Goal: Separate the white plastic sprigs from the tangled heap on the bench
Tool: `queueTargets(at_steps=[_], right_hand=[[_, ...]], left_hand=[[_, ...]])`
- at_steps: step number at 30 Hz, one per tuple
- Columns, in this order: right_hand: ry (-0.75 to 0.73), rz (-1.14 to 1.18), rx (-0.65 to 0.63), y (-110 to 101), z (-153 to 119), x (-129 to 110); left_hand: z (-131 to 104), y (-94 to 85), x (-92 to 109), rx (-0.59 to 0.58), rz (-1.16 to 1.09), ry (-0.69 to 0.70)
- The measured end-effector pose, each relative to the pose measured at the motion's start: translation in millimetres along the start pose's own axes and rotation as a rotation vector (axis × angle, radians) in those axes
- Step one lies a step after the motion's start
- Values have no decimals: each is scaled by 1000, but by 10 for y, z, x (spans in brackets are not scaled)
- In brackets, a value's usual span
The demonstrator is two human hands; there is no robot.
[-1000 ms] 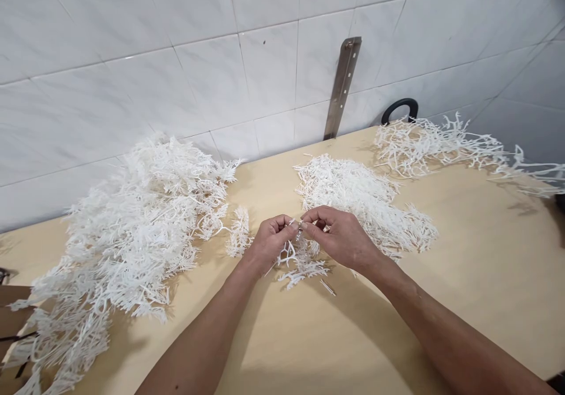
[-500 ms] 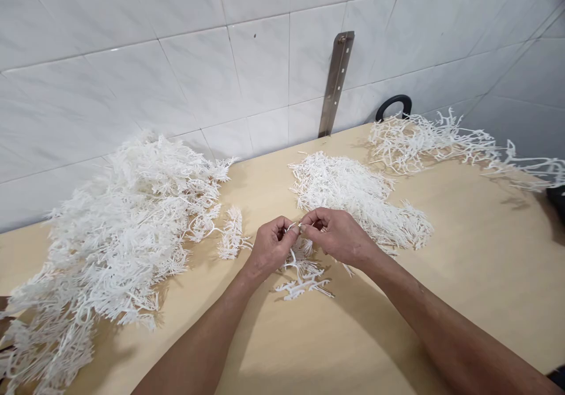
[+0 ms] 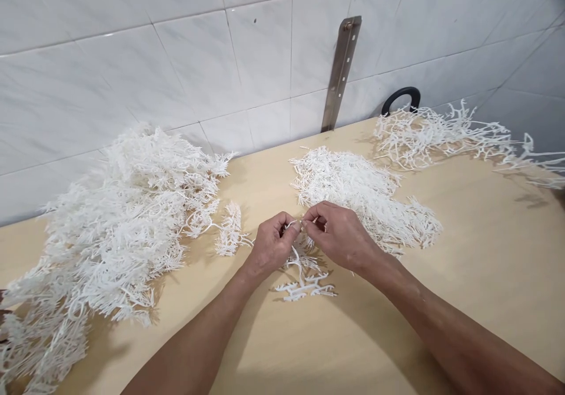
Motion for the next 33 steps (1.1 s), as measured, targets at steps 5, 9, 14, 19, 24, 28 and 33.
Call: queueTargets(at_steps=[5, 9, 14, 19, 24, 28, 33], right_hand=[[67, -146, 219, -251, 45, 156], [110, -85, 340, -496, 17, 291], [59, -148, 471, -644, -19, 321], [-76, -53, 379, -537, -29, 122], [-221, 103, 176, -278, -95, -171], [-142, 127, 70, -92, -94, -101], [-22, 183, -53, 39, -62, 46]], left_hand=[[-10, 10, -81, -27, -91, -55], [-9, -14, -145, 25, -171, -103], [-13, -13, -142, 54, -168, -116], [-12, -24, -129, 76, -167, -111], [-16, -37, -136, 100, -209, -123], [-28, -1, -120, 70, -242, -106], [-41, 18, -132, 48, -267, -122]])
Point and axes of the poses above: each hand's wrist, its own z-axis towards the middle knuckle, its own y-axis out of the palm, x = y × z, the point moved 9 cm from there along z, towards the middle knuckle, and after that the axes turned 12 degrees about -z, right-handed, at the moved point
